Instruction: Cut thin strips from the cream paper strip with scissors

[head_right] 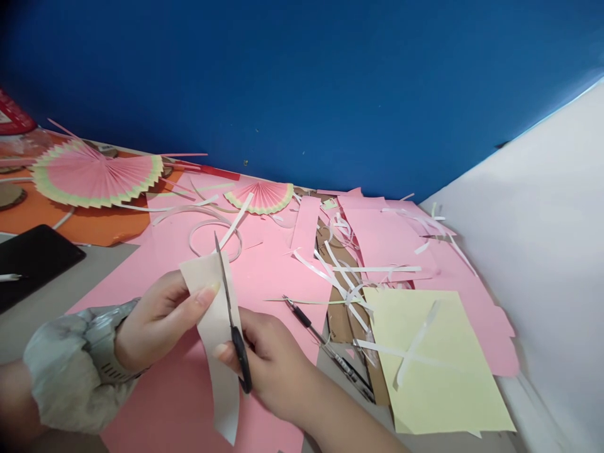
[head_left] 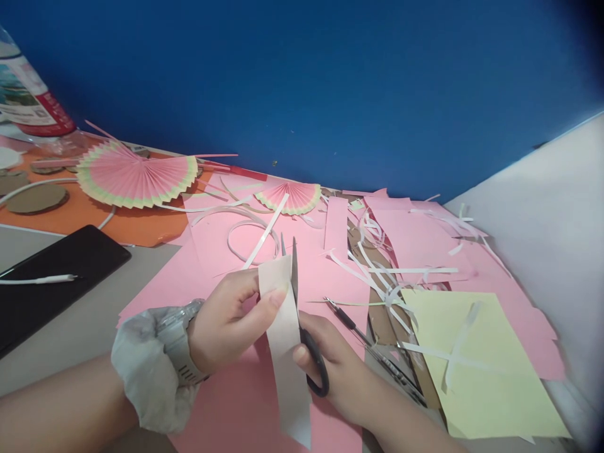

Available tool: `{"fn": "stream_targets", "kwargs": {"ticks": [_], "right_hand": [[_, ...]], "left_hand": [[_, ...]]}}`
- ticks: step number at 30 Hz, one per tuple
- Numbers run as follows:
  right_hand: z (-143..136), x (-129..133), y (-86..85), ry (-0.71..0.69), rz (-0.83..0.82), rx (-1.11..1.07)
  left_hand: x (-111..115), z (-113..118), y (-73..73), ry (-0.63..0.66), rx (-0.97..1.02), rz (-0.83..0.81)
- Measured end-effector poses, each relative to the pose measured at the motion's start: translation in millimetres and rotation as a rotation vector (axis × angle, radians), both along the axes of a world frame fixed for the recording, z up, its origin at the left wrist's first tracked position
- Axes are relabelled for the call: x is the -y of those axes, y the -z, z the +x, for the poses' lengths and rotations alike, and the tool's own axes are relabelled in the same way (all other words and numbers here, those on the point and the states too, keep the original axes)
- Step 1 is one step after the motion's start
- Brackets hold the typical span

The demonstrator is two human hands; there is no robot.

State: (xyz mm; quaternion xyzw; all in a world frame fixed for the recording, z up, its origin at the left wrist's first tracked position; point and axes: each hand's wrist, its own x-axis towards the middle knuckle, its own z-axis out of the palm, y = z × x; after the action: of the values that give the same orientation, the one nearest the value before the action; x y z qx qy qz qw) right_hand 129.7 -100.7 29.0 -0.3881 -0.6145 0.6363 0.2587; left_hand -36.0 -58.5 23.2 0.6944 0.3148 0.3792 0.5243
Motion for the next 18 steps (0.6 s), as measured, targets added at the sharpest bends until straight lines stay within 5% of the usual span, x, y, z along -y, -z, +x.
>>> {"fn": "stream_targets", "kwargs": {"ticks": [8, 18], "right_hand": [[-0.9, 0.2, 0.8, -0.008, -0.014, 0.046], [-0.3, 2.8, 4.7, -0.014, 0.013, 0.034]], "left_hand": [[0.1, -1.1, 3.1, -0.127, 0.037, 0.014], [2.0, -0.5, 2.7, -0.069, 0.019, 0.001]]}}
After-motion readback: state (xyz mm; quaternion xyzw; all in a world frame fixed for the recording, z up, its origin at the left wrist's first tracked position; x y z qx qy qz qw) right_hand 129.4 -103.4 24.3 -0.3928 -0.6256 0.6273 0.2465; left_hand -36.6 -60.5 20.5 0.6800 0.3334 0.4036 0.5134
